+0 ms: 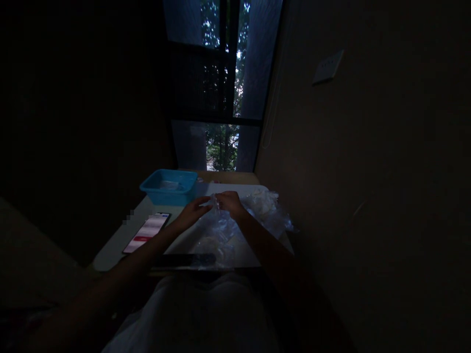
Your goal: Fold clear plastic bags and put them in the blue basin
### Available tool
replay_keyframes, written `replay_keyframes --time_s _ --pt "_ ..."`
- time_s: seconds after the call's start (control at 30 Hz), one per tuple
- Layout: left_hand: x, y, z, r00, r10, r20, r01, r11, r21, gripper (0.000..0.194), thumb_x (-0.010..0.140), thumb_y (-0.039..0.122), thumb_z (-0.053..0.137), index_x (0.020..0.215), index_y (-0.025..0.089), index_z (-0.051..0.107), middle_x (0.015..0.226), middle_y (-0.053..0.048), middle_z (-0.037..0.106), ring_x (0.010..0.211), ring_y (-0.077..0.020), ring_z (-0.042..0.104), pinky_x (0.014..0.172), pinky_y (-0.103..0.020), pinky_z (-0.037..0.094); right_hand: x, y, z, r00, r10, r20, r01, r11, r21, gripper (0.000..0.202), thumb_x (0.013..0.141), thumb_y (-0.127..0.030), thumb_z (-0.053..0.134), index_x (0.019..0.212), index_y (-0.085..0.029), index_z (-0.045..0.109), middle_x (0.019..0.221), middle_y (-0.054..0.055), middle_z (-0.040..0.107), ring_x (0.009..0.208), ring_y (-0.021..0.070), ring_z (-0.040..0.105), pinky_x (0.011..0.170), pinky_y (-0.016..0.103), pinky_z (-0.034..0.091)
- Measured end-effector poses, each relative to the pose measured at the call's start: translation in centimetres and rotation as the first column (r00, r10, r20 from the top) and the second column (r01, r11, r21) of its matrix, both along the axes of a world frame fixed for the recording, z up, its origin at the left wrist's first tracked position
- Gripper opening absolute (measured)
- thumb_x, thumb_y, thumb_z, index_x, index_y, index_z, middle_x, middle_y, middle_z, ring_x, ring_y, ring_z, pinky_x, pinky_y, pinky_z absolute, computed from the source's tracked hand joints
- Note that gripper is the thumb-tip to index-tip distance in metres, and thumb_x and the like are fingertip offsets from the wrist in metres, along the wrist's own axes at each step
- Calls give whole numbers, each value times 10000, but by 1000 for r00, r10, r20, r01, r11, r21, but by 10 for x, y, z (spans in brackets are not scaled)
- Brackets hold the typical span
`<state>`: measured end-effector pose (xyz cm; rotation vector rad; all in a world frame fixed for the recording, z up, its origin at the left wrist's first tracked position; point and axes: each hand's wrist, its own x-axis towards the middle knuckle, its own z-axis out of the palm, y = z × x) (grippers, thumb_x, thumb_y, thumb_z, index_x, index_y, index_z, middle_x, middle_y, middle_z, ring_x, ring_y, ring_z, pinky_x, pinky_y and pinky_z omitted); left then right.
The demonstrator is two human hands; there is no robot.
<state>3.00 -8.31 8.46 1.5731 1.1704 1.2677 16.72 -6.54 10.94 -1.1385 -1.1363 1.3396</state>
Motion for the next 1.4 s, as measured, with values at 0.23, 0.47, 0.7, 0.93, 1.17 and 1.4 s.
replay_keyframes --time_s 0.23,0.47,0.7,0.93,1.17,1.4 --pt "1 6 -1 992 -105 69 105 994 4 391 541 331 661 875 136 603 970 -105 623 937 -248 545 824 -365 401 -3 1 -2 996 78 35 -80 995 65 234 508 -334 676 536 -140 550 508 -13 544 483 83 496 503 225 377" --pt "-5 11 -2 996 -41 -82 47 995 83 271 581 141 556 848 147 609 844 -65 655 801 -207 584 768 -341 429 -4 6 -4 992 78 102 -90 990 109 113 509 -215 654 502 -134 576 420 -40 495 399 52 412 443 202 339" --pt "-22 15 8 879 99 -466 1 978 210 210 640 185 469 755 151 642 726 -55 662 691 -190 592 682 -291 438 2 9 8 848 -26 530 -153 945 290 139 581 -75 516 583 -136 641 539 -16 593 529 83 519 511 180 393" --pt "-38 26 28 820 74 -567 81 967 243 258 660 308 455 693 133 641 749 -52 667 716 -177 594 672 -248 429 11 11 20 586 -87 806 -338 877 341 218 623 -60 512 762 -121 669 733 42 652 670 120 582 607 198 426" --pt "-36 25 38 824 19 -567 128 968 218 255 625 318 486 683 123 639 733 -54 664 698 -175 591 657 -245 427 9 10 8 549 -97 830 -414 831 371 126 642 -184 585 714 -120 667 718 42 646 659 115 571 588 189 403" --pt "-42 23 40 811 97 -577 75 961 266 242 633 326 481 645 132 624 674 -47 649 652 -169 577 605 -245 415 14 14 12 538 -129 833 -372 850 372 139 670 -154 528 670 -107 658 651 40 635 613 112 562 544 181 379"
